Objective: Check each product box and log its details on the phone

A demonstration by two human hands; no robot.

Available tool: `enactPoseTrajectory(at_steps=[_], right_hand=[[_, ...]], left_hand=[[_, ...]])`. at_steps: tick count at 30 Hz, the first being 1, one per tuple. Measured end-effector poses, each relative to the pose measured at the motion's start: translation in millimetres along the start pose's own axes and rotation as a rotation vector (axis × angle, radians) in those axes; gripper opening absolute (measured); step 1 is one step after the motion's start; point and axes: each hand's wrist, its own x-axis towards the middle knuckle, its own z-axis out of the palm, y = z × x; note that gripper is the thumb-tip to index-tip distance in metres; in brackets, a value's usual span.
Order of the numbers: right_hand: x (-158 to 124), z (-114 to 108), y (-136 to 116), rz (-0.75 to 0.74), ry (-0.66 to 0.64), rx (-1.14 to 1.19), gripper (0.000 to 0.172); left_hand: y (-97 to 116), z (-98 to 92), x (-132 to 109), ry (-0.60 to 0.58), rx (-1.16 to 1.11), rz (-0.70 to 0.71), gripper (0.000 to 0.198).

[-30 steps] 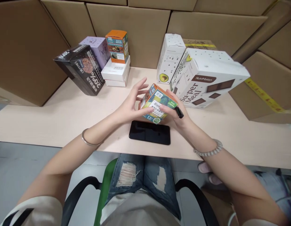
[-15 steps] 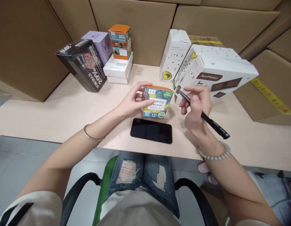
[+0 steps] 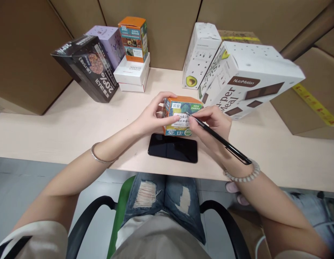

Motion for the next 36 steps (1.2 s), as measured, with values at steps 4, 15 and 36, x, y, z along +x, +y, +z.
enactPoseTrajectory(at_steps=[4,15,36], right_hand=[[0.8,1.5,2.7,-0.02,-0.004,-0.048,0.016],[15.4,-6.4,23.1,-0.124,-0.119,-0.183,0.011],[9.5,4.9,29.9,0.142,-0.604,-0.474,0.024]], left_hand=[[-1.6,0.6,0.9,-0.004,0.012,0.034,0.063],[-13.4,-13.6,8.0,0.163,0.049,0.05,0.064],[-40.3,-40.4,23.4,0.272,0.071,0.079,0.07]])
